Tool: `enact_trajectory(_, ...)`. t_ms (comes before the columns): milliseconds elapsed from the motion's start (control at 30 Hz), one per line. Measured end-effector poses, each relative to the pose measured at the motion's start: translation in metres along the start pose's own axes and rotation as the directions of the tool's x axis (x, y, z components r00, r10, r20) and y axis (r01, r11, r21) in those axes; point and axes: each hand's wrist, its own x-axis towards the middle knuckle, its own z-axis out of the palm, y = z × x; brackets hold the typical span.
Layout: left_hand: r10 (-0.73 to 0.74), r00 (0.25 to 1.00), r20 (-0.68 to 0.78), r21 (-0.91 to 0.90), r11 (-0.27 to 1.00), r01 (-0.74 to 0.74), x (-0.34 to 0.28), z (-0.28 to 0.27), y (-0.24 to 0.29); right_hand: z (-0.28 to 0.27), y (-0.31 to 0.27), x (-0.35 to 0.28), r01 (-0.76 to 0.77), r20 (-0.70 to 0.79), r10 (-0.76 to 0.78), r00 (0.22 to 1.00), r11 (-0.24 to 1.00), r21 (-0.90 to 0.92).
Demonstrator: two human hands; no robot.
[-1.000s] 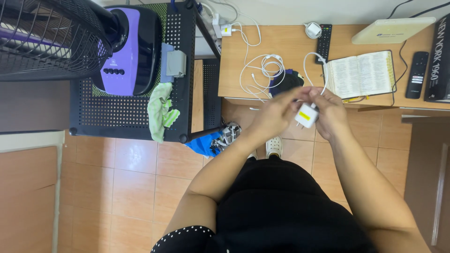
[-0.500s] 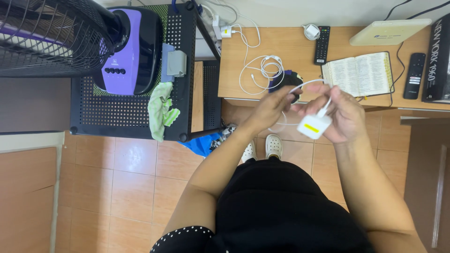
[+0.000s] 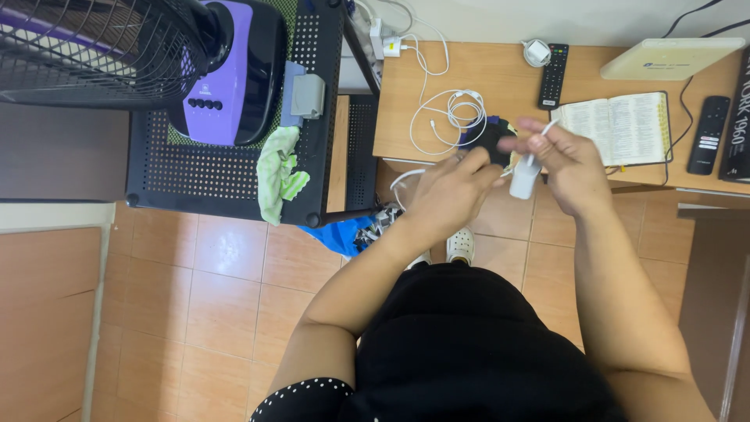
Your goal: The person wraps a white charging cable around its adapter and places it on the desk. Then they wipe the desk surface and the covers of two books with a cloth.
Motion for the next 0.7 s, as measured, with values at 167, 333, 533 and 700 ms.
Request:
enact_trajectory(167,0.097,0.986,-0.133,-0.08,0.991,-0.108,0.03,-0.026,-0.002,-0.005,0.022,-0.005,-0.133,0.281,0.12,0.952,0.991,0.027)
enact_trajectory(333,0.017,0.976,-0.217,-0.402,0.909,-0.106,0.046,0.01,-0.043,-0.003,0.011,-0.019,-0.121,0.537,-0.052,0.842,0.952,0.282)
enact_trajectory(533,-0.049,0.994,0.093,-0.919,0.381,0.105,0.029,0.092,-0.074,0.01,-0.015,-0.024,-0.154,0.504,-0.1,0.858,0.885,0.438)
enact_trajectory(700,-0.068,0.997,0.03,-0.763,0.643,0.066,0.012,0.09,-0.063,0.007,-0.015,-0.02,-0.067,0.33,-0.159,0.93,0.813,0.579)
